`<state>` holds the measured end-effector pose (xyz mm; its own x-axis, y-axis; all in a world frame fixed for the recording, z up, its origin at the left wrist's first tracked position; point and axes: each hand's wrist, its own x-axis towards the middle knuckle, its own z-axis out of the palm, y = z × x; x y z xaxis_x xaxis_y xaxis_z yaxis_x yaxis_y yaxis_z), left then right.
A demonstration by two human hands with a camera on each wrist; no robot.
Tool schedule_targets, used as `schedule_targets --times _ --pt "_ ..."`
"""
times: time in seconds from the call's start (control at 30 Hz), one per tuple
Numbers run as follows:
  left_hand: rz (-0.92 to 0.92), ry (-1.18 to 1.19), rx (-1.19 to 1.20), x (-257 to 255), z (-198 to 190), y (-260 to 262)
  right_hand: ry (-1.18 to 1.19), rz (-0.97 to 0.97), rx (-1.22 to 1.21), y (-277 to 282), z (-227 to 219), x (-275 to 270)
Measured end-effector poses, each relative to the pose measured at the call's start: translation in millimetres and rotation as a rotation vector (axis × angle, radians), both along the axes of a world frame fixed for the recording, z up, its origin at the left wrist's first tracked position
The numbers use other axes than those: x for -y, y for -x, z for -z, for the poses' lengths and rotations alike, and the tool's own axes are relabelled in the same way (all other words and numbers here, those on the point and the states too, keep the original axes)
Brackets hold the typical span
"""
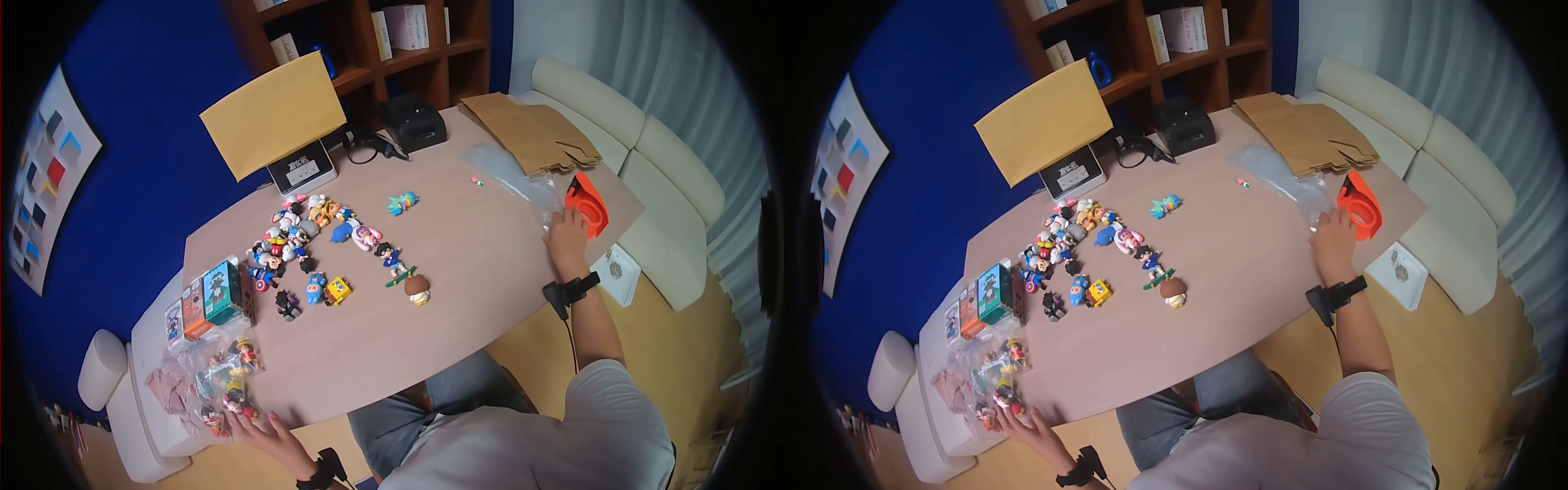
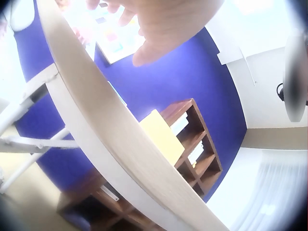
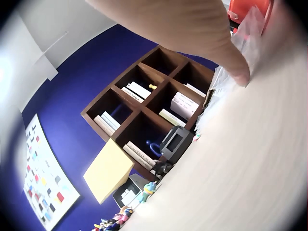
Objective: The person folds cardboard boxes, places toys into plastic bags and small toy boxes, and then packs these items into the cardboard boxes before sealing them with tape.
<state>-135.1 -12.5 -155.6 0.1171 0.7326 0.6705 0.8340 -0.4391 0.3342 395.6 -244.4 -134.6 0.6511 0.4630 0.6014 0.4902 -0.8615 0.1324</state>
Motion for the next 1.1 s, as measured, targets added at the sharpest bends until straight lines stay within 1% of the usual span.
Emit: schedule_targets --times 0.07,0.17,0.2,0.23,0.27,0.3,0.33,0.37,0.4,0.43,0.47,0.53,0.63,0.73,0.83,0.93,1.03,1.1 --pt "0.066 0.043 0.065 12 -8 -10 0.134 0.082 -0.080 -16 10 5" --pt "0.188 0.110 0.182 24 -6 -21 0.042 -0.025 -0.096 -14 0 3" --pt "0.228 0.131 0.224 27 -4 -25 -0.060 -0.138 -0.113 -1 -13 -1" --pt "0.325 0.232 0.311 32 -4 -32 -0.161 -0.253 -0.133 24 -34 -9" --pt "0.423 0.417 0.418 38 -8 -42 -0.260 -0.371 -0.157 49 -50 -18" --pt "0.514 0.603 0.527 45 -12 -54 -0.315 -0.536 -0.178 71 -56 -29" --pt "0.649 0.795 0.704 53 -20 -69 -0.370 -0.707 -0.203 96 -59 -40" --pt "0.844 0.898 0.820 57 -23 -83 -0.336 -0.888 -0.266 123 -68 -49" --pt "1.023 1.021 0.930 56 -17 -94 -0.299 -1.071 -0.326 150 -73 -58" --pt "1.163 1.087 1.041 57 -7 -105 -0.199 -1.242 -0.329 172 -69 -67" --pt "1.192 1.110 1.126 61 -10 -115 -0.096 -1.409 -0.324 192 -66 -73" --pt "1.257 1.151 1.303 65 -14 -131 0.034 -1.513 -0.371 228 -56 -84" --pt "1.208 1.169 1.555 61 -14 -132 0.138 -1.596 -0.368 252 -46 -98" --pt "1.154 1.098 1.562 59 -14 -121 0.188 -1.645 -0.451 258 -50 -107" --pt "1.189 1.138 1.494 57 -17 -110 0.147 -1.732 -0.680 257 -56 -112" --pt "1.207 1.217 1.365 60 -21 -104 -0.028 -1.667 -0.716 253 -67 -121" --pt "1.425 1.394 1.228 56 -14 -99 -0.053 -1.742 -0.727 253 -90 -130" --pt "1.432 1.474 1.095 54 -5 -93 0.112 -1.823 -0.755 254 -95 -134"
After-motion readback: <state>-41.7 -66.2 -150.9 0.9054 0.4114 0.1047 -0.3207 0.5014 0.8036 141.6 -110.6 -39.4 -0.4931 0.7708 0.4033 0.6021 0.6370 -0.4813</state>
